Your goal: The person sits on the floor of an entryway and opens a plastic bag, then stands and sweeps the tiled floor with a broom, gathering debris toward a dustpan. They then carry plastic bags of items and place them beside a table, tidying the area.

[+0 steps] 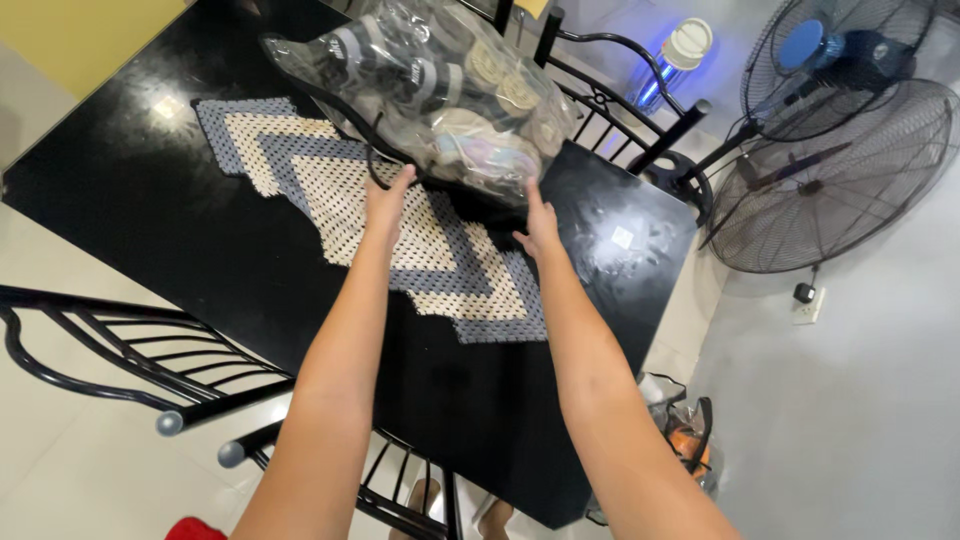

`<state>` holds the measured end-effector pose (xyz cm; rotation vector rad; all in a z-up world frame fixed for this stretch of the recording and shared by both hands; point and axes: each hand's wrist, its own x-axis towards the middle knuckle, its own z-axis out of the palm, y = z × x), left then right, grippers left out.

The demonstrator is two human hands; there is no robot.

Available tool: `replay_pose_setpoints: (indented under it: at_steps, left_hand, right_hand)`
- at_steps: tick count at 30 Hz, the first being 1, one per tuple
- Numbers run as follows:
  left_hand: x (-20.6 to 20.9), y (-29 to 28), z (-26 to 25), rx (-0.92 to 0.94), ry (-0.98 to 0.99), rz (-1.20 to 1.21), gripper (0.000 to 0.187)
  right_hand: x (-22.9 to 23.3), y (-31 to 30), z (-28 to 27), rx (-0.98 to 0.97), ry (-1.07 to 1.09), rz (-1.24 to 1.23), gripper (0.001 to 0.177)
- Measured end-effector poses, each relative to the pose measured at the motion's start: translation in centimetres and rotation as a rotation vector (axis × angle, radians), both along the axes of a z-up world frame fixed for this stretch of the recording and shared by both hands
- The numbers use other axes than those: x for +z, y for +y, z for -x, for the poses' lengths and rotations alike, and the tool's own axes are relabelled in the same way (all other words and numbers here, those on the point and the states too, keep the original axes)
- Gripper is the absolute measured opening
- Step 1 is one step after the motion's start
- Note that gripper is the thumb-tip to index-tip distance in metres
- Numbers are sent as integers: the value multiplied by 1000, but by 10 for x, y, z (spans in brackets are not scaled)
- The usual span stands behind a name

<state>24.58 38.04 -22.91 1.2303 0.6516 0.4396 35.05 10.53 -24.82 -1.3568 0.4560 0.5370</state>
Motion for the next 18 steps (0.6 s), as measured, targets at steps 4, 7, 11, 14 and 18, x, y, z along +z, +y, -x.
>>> replay_pose_setpoints:
  at_steps: [4, 7, 11, 14, 18]
  left_hand:
    - [-6, 0, -10, -46, 147, 258, 96]
    - [-17, -1, -11, -61, 205, 379, 100]
    - [-22, -6, -2, -87, 211, 518, 115]
    - [-11, -8, 3, -159, 115, 680, 123]
    - [7, -24, 6, -31, -47, 971, 134]
  right_hand:
    - [-33, 13, -33, -176, 176, -349, 105]
    - [-46, 29, -56, -189, 251, -505, 90]
    - [-33, 39, -52, -110, 304, -470, 75]
    - [1, 47, -38, -5, 281, -461, 60]
    - [51, 41, -24, 98, 199, -791, 41]
